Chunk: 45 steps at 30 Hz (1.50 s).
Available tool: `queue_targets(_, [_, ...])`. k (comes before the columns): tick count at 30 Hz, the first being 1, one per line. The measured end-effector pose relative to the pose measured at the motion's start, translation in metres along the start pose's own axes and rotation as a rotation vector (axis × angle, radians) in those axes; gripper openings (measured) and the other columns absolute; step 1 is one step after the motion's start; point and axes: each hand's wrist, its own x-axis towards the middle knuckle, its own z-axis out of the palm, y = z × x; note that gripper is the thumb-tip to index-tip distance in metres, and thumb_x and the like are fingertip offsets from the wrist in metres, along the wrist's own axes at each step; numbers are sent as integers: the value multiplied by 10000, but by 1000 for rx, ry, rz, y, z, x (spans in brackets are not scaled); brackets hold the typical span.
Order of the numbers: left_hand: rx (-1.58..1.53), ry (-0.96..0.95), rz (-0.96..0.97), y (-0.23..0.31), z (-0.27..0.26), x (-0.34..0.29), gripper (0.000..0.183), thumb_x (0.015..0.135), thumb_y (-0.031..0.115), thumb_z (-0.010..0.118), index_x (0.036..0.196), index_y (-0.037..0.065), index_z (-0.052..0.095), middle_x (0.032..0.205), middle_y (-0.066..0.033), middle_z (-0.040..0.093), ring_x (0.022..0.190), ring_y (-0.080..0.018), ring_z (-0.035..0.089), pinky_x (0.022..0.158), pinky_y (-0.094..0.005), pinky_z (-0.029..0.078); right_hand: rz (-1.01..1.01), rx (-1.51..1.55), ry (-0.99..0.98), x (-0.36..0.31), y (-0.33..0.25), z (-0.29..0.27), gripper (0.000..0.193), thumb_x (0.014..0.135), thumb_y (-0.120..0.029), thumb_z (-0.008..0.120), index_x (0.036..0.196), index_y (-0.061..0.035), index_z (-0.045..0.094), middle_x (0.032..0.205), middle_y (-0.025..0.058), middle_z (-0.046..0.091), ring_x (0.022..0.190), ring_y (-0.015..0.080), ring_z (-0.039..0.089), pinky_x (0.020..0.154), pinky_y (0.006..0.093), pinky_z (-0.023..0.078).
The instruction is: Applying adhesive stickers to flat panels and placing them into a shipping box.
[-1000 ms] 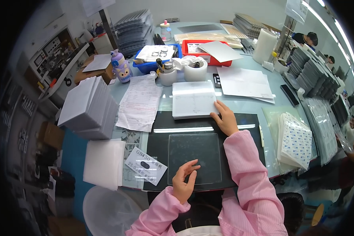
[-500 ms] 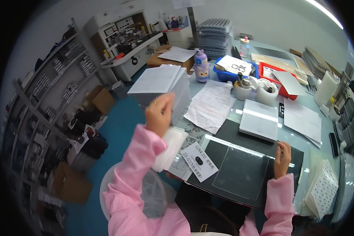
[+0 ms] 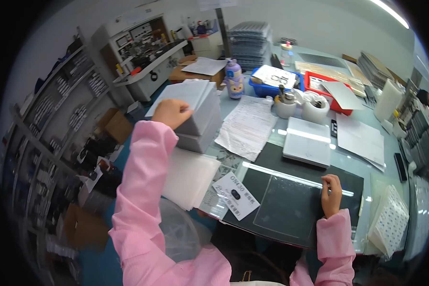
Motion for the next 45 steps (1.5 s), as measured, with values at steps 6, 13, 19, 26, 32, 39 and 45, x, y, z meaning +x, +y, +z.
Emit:
queue_targets(6, [192,-219,20,6,-16,19,254,767,249,729,864,14,750,842,-192,712,815,-338,696,790,-382,547,-3,23,5,1,-2,4,108,896,63,584,959,-17,616,984,102,620,827,222,626,618,276,484])
queue_targets(13, [128,-231,-68,17,-17,14,204,846,200,723,972,46,769,934,-156,740,868,-292,711,856,-353,543,-13,8,23,-5,2,-3,76,905,40,598,946,-18,626,960,87,629,735,198,621,557,269,466])
queue_targets(19, [160,-245,-67,23,-20,17,203,845,199,725,965,43,771,912,-158,741,857,-293,713,846,-355,548,-14,0,11,-6,2,-4,64,902,31,606,939,-17,626,954,85,628,720,202,621,550,273,463])
queue_targets(26, [194,-250,42,25,-10,17,252,794,142,684,1020,53,749,900,-175,729,858,-306,715,835,-357,554,3,-14,-3,-7,1,-5,64,880,-1,618,933,-34,633,951,103,637,718,292,652,612,346,517])
queue_targets(32, [255,-78,63,14,-10,14,208,821,152,647,975,65,756,919,-152,725,863,-337,694,819,-421,548,-51,-51,21,-5,8,-2,75,886,24,606,932,-26,638,948,100,636,720,246,640,563,301,494])
queue_targets(39, [-96,1,543,157,99,-24,200,854,217,713,1018,104,731,965,-113,730,886,-303,694,810,-395,543,67,-212,144,10,54,1,422,850,-45,614,1259,19,531,1240,210,577,1177,389,509,1018,438,410])
queue_targets(45, [-238,10,622,253,233,-30,552,803,338,781,1268,88,620,1343,-121,599,1296,-302,523,1041,-414,452,139,-183,166,9,82,8,446,869,-67,620,1296,22,528,1221,185,578,1103,326,559,966,395,451])
